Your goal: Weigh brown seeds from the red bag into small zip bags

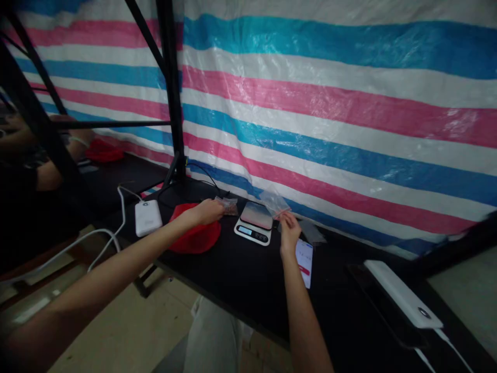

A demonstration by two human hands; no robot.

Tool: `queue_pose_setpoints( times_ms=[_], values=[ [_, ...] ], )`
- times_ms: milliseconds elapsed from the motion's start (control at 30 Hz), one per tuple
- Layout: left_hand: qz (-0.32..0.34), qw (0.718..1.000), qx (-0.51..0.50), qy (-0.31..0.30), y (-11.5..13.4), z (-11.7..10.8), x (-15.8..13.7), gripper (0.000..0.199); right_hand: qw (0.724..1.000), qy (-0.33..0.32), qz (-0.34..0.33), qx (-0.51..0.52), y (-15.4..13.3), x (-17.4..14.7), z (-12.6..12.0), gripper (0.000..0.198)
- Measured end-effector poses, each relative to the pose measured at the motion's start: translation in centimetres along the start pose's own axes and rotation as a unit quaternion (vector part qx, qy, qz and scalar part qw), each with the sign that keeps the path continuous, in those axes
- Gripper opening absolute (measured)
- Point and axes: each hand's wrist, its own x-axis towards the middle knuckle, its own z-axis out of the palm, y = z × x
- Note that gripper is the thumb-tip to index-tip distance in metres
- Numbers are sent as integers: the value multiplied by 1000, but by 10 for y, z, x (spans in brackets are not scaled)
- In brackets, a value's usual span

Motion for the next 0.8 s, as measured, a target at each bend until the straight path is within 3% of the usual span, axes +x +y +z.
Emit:
queue_pose_setpoints(
  times_ms=[67, 100, 267, 333, 433, 533, 667, 800],
  values=[
    [-66, 993, 22, -100, -29, 20, 20, 20, 999, -22, 25, 32, 4, -7, 4, 34],
    [-73, 991, 28, -112, -39, 28, 27, 21, 998, -32, 33, 44, 5, -9, 5, 34],
    [-66, 995, 34, -73, -49, 49, 42, 30, 994, -51, 56, 72, 2, -16, 3, 34],
    [-70, 996, 44, -41, -40, 52, 45, 32, 994, -64, 59, 71, 0, -19, 3, 34],
    [-63, 993, 35, 89, -13, 51, 44, 29, 994, -82, 50, 52, -2, -25, 7, 32],
    [13, 977, -55, 205, 26, 49, 42, 25, 995, -93, 31, 36, -2, -31, 12, 30],
    [124, 953, -171, 215, 68, 59, 44, 21, 994, -103, 25, 22, 0, -36, 14, 32],
    [107, 942, -219, 232, 75, 78, 51, 18, 991, -130, 26, 3, 2, -38, 14, 35]
  ],
)
